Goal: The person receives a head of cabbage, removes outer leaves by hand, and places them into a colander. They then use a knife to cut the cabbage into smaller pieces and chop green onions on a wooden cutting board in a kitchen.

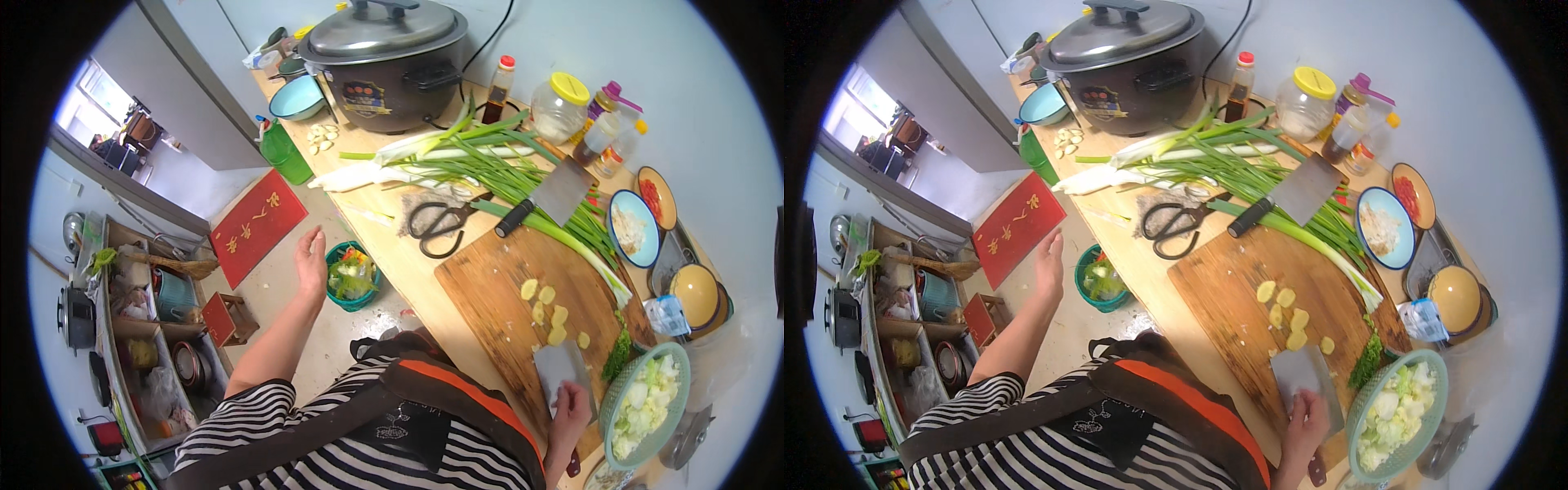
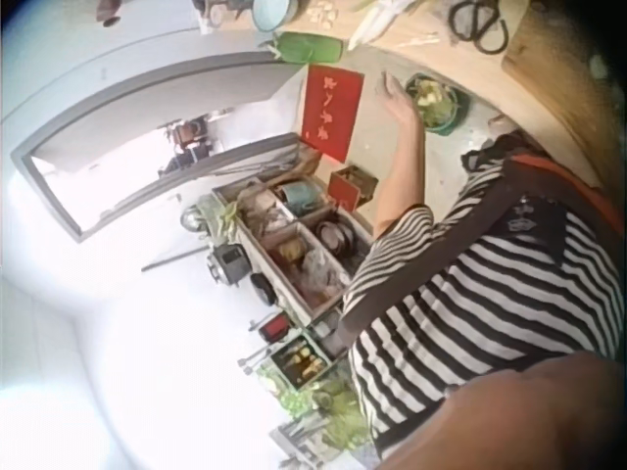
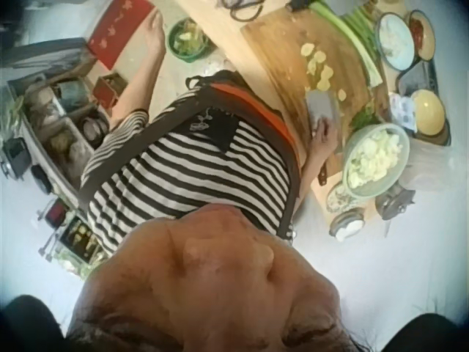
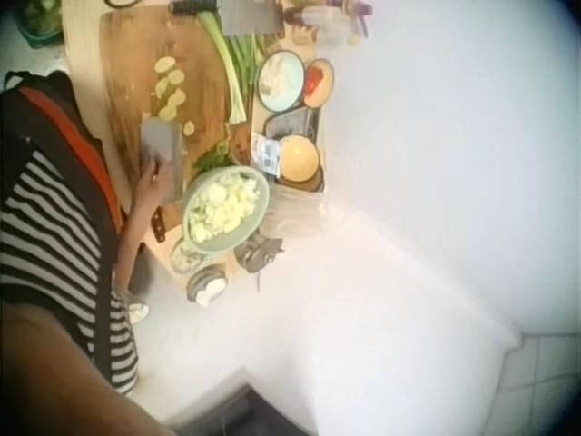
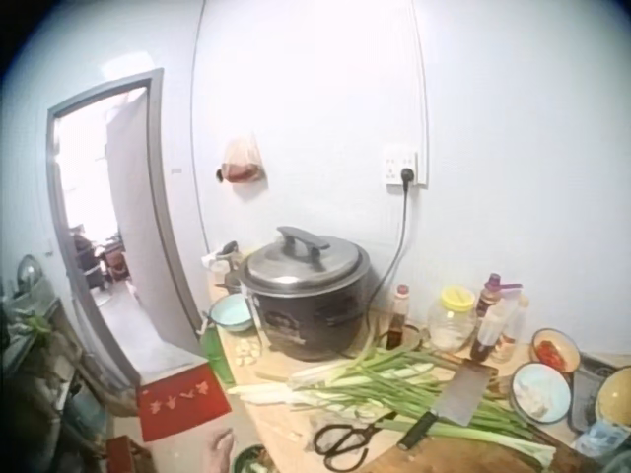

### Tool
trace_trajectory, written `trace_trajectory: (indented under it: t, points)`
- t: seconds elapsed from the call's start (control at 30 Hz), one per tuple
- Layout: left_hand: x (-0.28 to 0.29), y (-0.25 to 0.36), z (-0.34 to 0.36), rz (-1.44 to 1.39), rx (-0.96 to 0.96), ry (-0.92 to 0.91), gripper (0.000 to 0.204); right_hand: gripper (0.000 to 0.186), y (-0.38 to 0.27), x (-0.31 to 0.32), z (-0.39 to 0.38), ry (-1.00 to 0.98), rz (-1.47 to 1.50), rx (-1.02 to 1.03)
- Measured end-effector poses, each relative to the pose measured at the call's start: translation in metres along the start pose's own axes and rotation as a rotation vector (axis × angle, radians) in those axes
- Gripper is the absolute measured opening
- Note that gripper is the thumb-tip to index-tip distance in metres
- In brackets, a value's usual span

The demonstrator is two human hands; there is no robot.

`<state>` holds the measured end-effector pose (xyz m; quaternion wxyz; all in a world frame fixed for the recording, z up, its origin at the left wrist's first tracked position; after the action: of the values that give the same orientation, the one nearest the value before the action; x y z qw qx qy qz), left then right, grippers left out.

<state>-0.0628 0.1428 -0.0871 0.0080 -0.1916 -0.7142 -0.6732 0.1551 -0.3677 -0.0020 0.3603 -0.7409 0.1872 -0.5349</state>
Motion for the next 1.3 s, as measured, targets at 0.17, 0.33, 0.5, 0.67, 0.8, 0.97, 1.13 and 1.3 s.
trace_trajectory:
  t: [0.17,0.33,0.5,0.67,0.8,0.97,1.13,1.3]
  points:
    - [-0.044,0.078,-0.007,0.051,-0.426,-0.168,0.037,0.006,-0.049,-0.012,0.001,0.231,-0.139,0.345]
    - [-0.122,0.151,-0.037,0.026,-0.657,-0.536,0.023,0.014,-0.029,-0.006,-0.013,0.147,-0.022,0.044]
    - [-0.231,0.196,-0.098,0.156,-0.963,-1.01,0.018,0.036,0.006,0.018,-0.052,0.289,-0.23,0.018]
    - [-0.299,0.194,-0.129,0.456,-1.207,-0.967,0.016,0.061,0.039,0.037,-0.085,0.262,-0.476,-0.179]
    - [-0.297,0.207,-0.115,0.611,-1.187,-0.618,0.025,0.066,0.051,0.049,-0.095,0.29,-0.557,-0.18]
    - [-0.279,0.169,-0.089,0.885,-0.904,-0.644,0.041,0.07,0.06,0.051,-0.09,0.23,-0.555,-0.106]
    - [-0.28,0.169,-0.056,0.882,-0.879,-0.643,0.046,0.073,0.061,0.054,-0.083,0.14,-0.569,-0.075]
    - [-0.276,0.201,0.015,0.839,-1.061,-0.574,0.048,0.072,0.057,0.055,-0.076,0.127,-0.561,-0.069]
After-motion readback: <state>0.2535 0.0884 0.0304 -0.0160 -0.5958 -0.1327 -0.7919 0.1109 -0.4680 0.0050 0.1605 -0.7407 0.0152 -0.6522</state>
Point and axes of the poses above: each hand's wrist, its own z-axis towards the middle knuckle, its own x-axis out of the back of the hand, y = z × x, the point moved 5 cm from there along z, towards the middle knuckle, and after that the axes turned 4 degrees about -y, right-handed, at the moved point
